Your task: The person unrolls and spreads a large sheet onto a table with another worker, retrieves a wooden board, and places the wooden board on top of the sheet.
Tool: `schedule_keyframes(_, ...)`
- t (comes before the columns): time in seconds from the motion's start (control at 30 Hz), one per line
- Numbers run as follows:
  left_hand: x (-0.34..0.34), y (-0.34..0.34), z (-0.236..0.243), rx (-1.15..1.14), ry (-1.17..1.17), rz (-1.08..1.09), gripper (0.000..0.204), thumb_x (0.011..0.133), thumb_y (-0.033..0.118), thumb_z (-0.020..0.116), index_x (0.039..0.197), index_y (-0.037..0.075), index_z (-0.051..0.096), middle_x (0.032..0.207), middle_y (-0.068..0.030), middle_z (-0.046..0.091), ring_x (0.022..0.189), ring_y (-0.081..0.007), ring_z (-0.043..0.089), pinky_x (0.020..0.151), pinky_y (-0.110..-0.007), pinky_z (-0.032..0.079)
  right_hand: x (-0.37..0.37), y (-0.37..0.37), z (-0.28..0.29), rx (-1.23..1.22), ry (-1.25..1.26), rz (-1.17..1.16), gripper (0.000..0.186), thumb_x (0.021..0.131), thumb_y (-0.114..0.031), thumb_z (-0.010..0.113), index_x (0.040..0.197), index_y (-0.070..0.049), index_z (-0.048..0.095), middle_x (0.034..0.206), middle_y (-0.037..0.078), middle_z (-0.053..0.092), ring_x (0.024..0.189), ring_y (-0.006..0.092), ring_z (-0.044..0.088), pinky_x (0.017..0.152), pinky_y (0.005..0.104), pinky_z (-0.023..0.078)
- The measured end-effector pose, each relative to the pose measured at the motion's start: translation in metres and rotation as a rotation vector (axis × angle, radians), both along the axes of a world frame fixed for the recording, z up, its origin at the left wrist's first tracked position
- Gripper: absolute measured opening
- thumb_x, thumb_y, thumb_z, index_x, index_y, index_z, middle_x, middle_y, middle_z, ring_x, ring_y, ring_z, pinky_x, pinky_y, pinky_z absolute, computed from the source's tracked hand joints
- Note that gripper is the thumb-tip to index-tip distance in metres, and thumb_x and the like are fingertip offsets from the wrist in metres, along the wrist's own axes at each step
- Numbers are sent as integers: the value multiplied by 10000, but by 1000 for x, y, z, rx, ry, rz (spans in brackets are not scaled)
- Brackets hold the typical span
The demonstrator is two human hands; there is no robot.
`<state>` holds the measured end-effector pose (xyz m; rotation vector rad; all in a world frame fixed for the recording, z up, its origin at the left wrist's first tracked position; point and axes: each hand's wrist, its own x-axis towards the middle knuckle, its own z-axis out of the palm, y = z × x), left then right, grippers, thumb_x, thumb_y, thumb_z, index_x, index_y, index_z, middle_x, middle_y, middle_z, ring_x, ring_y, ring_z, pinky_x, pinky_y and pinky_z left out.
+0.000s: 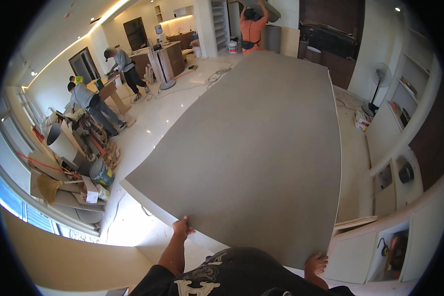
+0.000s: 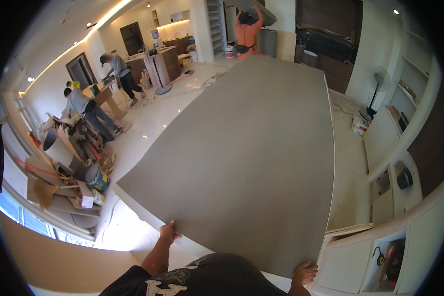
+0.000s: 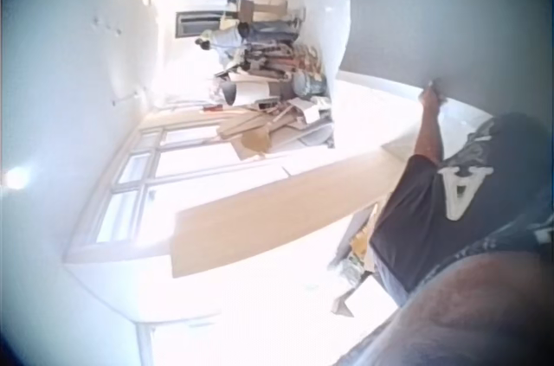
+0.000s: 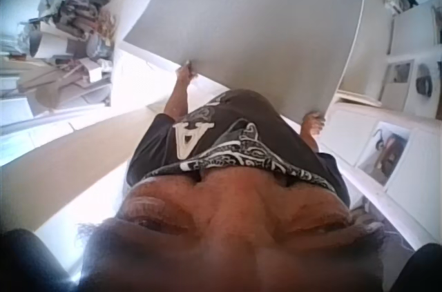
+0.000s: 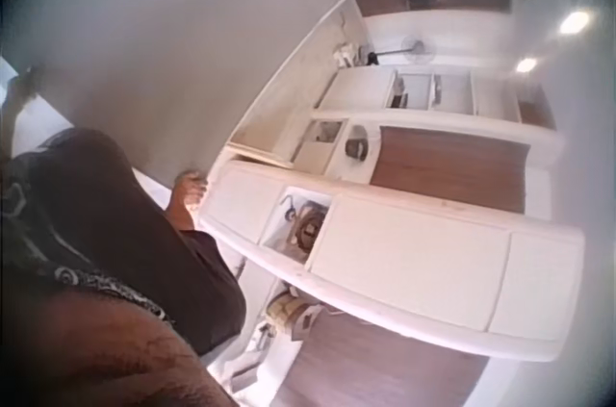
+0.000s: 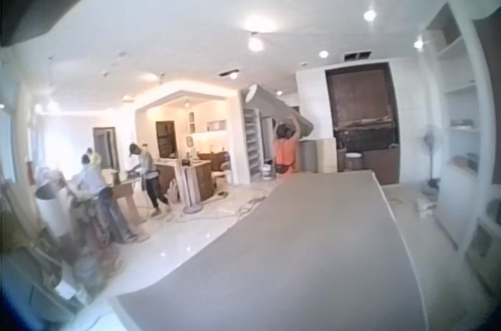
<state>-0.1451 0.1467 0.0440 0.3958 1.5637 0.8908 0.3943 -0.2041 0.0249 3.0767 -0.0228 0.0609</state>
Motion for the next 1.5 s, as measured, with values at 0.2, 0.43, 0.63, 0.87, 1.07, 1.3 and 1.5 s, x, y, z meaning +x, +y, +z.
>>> schedule_keyframes(0.2, -5, -2, -1, 13, -34, -7, 322, 993, 249, 671, 1088, -34, 551, 821, -160, 679, 558, -279, 680, 446, -439, 601, -1, 0, 3, 6, 3, 15, 509, 1052, -477, 446, 1358, -71, 470, 1200, 147, 609, 1082, 328, 657, 878, 481, 541)
schedule_keyframes(0.43, 5, -2, 6, 23, -33, -23, 314, 991, 249, 676, 1093, -22, 553, 802, -149, 671, 516, -267, 649, 441, -444, 601, 1, -1, 10, 35, 47, 12, 516, 1054, -463, 449, 1368, -54, 464, 1215, 156, 608, 1109, 345, 637, 909, 495, 522)
schedule_keyframes(0.63, 11, -3, 7, -10, 15, 3, 292, 986, 236, 682, 1068, -15, 557, 787, -132, 644, 486, -247, 607, 428, -441, 600, 6, -2, -7, 38, -50, 8, 506, 1049, -468, 457, 1332, -50, 484, 1227, 165, 607, 1108, 352, 633, 910, 499, 515)
schedule_keyframes(0.87, 0, -4, -1, 15, 6, 10, 303, 989, 235, 676, 1076, -33, 563, 766, -120, 620, 483, -243, 596, 440, -434, 606, 1, 3, 13, 80, 42, 8, 505, 1049, -475, 453, 1307, -45, 513, 1197, 177, 624, 1105, 359, 637, 911, 500, 513)
schedule_keyframes(1.07, 5, -4, 2, 3, -6, -23, 290, 1003, 258, 654, 1057, -18, 583, 798, -117, 640, 530, -240, 619, 459, -439, 605, -1, -3, 5, 78, 28, -11, 529, 1044, -486, 455, 1338, -49, 509, 1196, 172, 625, 1115, 345, 639, 914, 492, 514)
schedule_keyframes(1.3, -3, 0, -10, -32, 31, -23, 262, 1020, 279, 630, 1065, 22, 607, 814, -111, 665, 544, -238, 633, 470, -439, 597, 2, 0, 1, 60, 18, -19, 535, 1047, -479, 445, 1371, -56, 491, 1232, 162, 610, 1127, 337, 633, 929, 478, 513)
schedule_keyframes(1.5, -2, -5, -10, 16, -49, -4, 363, 978, 252, 698, 1080, -57, 537, 841, -164, 617, 523, -260, 609, 449, -463, 605, -1, -1, 8, 73, 44, -26, 538, 1047, -481, 445, 1367, -51, 485, 1228, 168, 610, 1128, 342, 633, 930, 477, 514)
